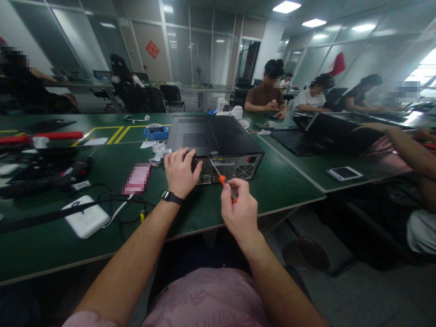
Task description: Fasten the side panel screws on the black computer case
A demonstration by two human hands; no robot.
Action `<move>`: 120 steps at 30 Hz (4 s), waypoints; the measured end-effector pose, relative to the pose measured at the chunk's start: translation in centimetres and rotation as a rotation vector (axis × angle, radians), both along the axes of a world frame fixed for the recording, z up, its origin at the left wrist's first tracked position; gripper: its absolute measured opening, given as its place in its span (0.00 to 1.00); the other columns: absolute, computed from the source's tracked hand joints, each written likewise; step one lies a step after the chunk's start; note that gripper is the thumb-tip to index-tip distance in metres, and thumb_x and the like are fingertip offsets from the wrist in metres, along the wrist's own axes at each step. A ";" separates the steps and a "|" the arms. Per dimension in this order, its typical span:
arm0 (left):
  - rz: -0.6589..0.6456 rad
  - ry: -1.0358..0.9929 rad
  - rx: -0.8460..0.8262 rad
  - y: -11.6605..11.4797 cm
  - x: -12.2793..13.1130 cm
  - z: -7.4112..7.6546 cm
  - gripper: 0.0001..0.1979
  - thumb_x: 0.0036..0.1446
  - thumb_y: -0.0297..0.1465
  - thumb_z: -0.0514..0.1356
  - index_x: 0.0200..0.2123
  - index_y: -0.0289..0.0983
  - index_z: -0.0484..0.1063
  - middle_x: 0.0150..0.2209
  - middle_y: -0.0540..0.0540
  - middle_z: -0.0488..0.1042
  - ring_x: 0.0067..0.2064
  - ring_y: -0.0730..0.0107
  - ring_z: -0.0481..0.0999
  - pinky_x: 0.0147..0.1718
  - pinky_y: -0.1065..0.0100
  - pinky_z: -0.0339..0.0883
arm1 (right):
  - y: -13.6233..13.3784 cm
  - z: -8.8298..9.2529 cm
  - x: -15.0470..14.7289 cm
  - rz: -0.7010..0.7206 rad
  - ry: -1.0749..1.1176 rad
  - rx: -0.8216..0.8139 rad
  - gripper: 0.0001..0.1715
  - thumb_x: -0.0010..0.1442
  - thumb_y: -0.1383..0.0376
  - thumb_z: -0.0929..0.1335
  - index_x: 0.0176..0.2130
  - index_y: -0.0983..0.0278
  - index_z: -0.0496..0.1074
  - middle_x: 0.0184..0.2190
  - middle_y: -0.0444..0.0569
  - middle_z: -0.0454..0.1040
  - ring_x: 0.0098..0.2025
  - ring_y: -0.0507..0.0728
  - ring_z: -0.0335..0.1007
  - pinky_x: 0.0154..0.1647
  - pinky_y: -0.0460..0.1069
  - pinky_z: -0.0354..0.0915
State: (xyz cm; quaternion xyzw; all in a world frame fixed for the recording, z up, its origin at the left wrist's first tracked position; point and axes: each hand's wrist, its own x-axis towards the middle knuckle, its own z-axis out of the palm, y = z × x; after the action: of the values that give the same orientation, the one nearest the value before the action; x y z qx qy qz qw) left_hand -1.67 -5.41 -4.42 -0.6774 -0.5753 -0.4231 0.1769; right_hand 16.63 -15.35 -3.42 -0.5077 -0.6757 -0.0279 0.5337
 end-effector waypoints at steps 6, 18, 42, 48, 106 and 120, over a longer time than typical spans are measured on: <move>0.021 0.023 0.014 -0.1 0.0 0.1 0.21 0.67 0.42 0.57 0.58 0.40 0.74 0.60 0.36 0.74 0.63 0.45 0.69 0.66 0.45 0.53 | -0.1 0.2 0.0 -0.013 -0.034 0.033 0.13 0.65 0.62 0.66 0.49 0.62 0.66 0.40 0.53 0.80 0.39 0.59 0.79 0.40 0.52 0.72; 0.016 0.022 0.009 0.0 0.0 0.0 0.22 0.67 0.42 0.57 0.58 0.39 0.74 0.60 0.36 0.74 0.63 0.45 0.69 0.66 0.44 0.53 | -0.1 0.0 -0.1 -0.037 -0.036 0.045 0.11 0.65 0.62 0.66 0.48 0.62 0.66 0.38 0.51 0.79 0.36 0.57 0.79 0.36 0.50 0.71; 0.022 0.023 0.017 -0.2 0.1 0.1 0.21 0.67 0.42 0.57 0.58 0.40 0.74 0.59 0.36 0.75 0.63 0.45 0.70 0.66 0.44 0.54 | 0.1 0.0 0.0 -0.012 0.001 -0.004 0.11 0.69 0.59 0.64 0.48 0.62 0.68 0.37 0.50 0.80 0.32 0.55 0.77 0.36 0.50 0.71; 0.011 0.007 0.006 0.0 0.1 -0.1 0.22 0.67 0.42 0.57 0.58 0.40 0.74 0.60 0.36 0.74 0.64 0.45 0.69 0.67 0.44 0.52 | -0.2 0.6 -0.1 0.027 0.019 -0.027 0.13 0.67 0.59 0.65 0.50 0.62 0.66 0.36 0.50 0.79 0.33 0.56 0.77 0.35 0.50 0.71; -0.010 -0.018 -0.015 0.0 0.1 0.0 0.22 0.66 0.42 0.57 0.58 0.38 0.74 0.60 0.35 0.74 0.64 0.45 0.67 0.67 0.43 0.51 | -0.2 0.1 -0.1 0.054 0.007 0.029 0.15 0.67 0.61 0.66 0.52 0.63 0.66 0.40 0.52 0.80 0.37 0.57 0.79 0.38 0.50 0.72; 0.017 0.017 0.012 -0.2 0.1 0.1 0.22 0.67 0.42 0.57 0.58 0.40 0.74 0.60 0.36 0.75 0.63 0.45 0.69 0.65 0.44 0.53 | -0.2 0.0 -0.1 0.040 -0.009 0.053 0.10 0.67 0.62 0.66 0.48 0.61 0.69 0.39 0.50 0.80 0.35 0.55 0.77 0.38 0.50 0.72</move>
State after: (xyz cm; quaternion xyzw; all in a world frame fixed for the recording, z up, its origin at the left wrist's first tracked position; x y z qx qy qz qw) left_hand -1.56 -5.58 -4.33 -0.6751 -0.5768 -0.4192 0.1894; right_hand 16.54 -15.58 -3.40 -0.4795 -0.6872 -0.0373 0.5445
